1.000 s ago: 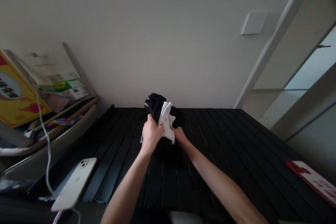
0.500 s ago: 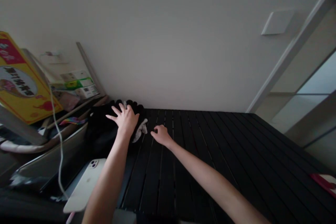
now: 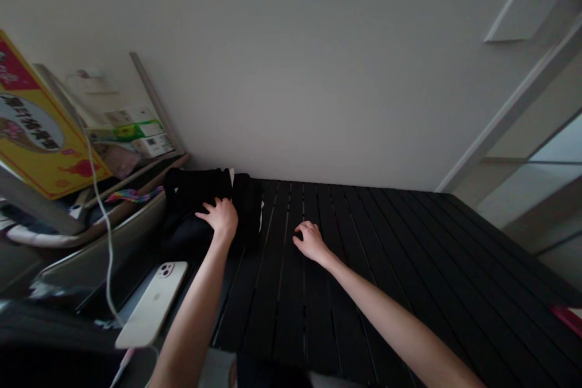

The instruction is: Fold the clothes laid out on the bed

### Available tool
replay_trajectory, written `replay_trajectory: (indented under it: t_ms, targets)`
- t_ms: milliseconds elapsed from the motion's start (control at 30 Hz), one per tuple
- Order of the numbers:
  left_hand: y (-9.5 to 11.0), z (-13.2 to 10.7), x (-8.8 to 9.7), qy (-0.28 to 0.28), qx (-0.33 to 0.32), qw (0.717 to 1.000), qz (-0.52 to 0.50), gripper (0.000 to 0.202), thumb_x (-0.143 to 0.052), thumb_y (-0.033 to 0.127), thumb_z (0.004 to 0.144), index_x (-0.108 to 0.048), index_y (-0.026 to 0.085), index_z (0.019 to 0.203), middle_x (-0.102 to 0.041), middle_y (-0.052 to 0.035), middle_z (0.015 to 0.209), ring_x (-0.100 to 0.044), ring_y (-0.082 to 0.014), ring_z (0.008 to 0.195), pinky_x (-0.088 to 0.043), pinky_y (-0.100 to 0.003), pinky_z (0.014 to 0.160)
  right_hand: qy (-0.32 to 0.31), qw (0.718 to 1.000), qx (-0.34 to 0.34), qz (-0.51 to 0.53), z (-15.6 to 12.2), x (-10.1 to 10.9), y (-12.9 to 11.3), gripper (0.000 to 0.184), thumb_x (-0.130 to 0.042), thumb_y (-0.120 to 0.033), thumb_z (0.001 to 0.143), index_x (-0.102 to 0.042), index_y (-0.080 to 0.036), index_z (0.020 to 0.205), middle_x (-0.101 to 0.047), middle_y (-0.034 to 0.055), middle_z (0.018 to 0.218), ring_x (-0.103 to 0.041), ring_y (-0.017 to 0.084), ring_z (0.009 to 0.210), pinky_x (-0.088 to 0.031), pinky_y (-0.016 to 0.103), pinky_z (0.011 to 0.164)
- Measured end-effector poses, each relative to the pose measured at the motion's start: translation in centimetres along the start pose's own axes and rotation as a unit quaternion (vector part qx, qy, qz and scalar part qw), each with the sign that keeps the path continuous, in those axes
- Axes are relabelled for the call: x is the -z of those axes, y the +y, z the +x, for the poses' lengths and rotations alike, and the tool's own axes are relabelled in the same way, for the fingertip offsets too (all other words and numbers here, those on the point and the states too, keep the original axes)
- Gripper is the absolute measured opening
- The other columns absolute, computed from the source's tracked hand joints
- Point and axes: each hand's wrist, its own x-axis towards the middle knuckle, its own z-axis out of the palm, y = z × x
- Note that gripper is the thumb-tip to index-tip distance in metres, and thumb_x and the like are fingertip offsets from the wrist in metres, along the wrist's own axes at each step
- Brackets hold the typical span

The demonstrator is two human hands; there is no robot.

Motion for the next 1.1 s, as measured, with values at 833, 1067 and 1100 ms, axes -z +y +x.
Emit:
replay_trajectory:
  t_ms: [833,1067,1100]
  targets:
    - [8.6,-12.2,11.3,-0.098,-0.503,0.785,-0.347,0.013,-0.054,0.029,0.092,-0.063,0.019,0.091,-0.066,-0.0031,0.094,-0.059,-0.0167,0.093,-0.042,-0.029,0.086,0.087,0.883,-0.046,0.459,-1.4,7.0,3.0,0.048,-0.049,-0.051,0.087,-0.049,-0.026,0.128,-0.054,0.0111,0.133,-0.060,0.025,0.111,-0.048,0.041,0.092]
    - [9.5,-13.3,8.9,-0.153,-0.501,0.773,-0.358,0.020,-0.047,0.023,0.094,-0.060,0.019,0.108,-0.066,-0.0056,0.107,-0.061,-0.0173,0.101,-0.045,-0.031,0.090,0.022,0.942,-0.074,0.325,-1.9,7.7,5.9,0.057,-0.069,-0.044,0.071,-0.057,-0.018,0.120,-0.058,0.0167,0.128,-0.062,0.028,0.107,-0.046,0.045,0.094]
    - [9.3,-12.9,8.3,-0.120,-0.456,0.816,-0.333,0.021,-0.045,0.022,0.094,-0.061,0.019,0.108,-0.066,-0.0066,0.109,-0.060,-0.0188,0.103,-0.045,-0.033,0.091,0.003,0.951,-0.062,0.303,-2.4,7.4,5.6,0.058,-0.070,-0.044,0.070,-0.057,-0.018,0.120,-0.058,0.0160,0.127,-0.060,0.028,0.109,-0.045,0.045,0.095]
